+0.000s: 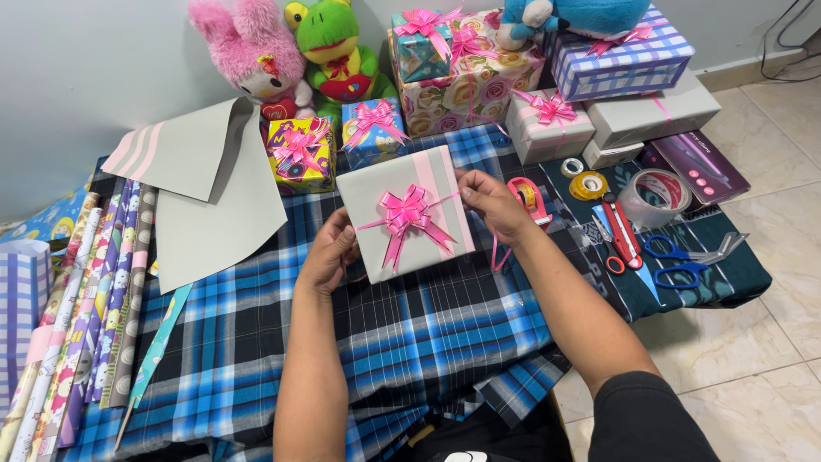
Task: The person wraps a small box with light gray paper, folds and tapes the edges, then ties a pink ribbon around it to form a bow. The finished gift is placed on a table with other wrapped presents.
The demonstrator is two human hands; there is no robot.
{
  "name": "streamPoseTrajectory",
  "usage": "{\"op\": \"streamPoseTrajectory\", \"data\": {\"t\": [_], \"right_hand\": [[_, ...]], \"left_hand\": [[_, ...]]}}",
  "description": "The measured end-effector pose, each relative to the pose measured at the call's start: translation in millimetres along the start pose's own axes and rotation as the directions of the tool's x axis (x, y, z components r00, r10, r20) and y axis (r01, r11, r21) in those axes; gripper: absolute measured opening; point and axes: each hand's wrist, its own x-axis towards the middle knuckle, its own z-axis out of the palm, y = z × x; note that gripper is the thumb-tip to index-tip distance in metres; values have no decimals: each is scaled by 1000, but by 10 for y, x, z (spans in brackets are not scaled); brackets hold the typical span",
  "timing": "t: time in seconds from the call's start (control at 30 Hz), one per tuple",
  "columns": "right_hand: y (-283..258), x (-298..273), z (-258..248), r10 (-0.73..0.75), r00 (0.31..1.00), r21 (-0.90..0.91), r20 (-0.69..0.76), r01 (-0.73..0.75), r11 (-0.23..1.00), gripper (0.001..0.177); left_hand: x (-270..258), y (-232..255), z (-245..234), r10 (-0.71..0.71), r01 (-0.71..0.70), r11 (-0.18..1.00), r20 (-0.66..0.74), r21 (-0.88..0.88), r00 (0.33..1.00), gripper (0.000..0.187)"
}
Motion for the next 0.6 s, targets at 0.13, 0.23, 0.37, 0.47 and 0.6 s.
{"op": "streamPoseTrajectory", "data": {"t": [0.13,0.23,0.37,0.47,0.6], "right_hand": [[32,15,-38,21,999,-4,-30,-21,1000,7],[33,13,-36,8,999,-17,-33,-9,1000,6],[18,-4,-21,0,999,-46,-45,-2,999,6],[8,-11,-20,7,999,-64,-53,-11,998,7],[13,0,-40,21,999,-40,-44,-23,999,7]], "left_hand": [[0,4,24,5,-5,1000,-1,-3,1000,73],[5,14,48,-6,6,1000,-14,-20,1000,74],[-4,15,47,-19,21,999,-53,31,998,78],[7,-4,33,-12,14,999,-43,41,999,79],[17,-31,0,-8,8,1000,-30,19,1000,68]]}}
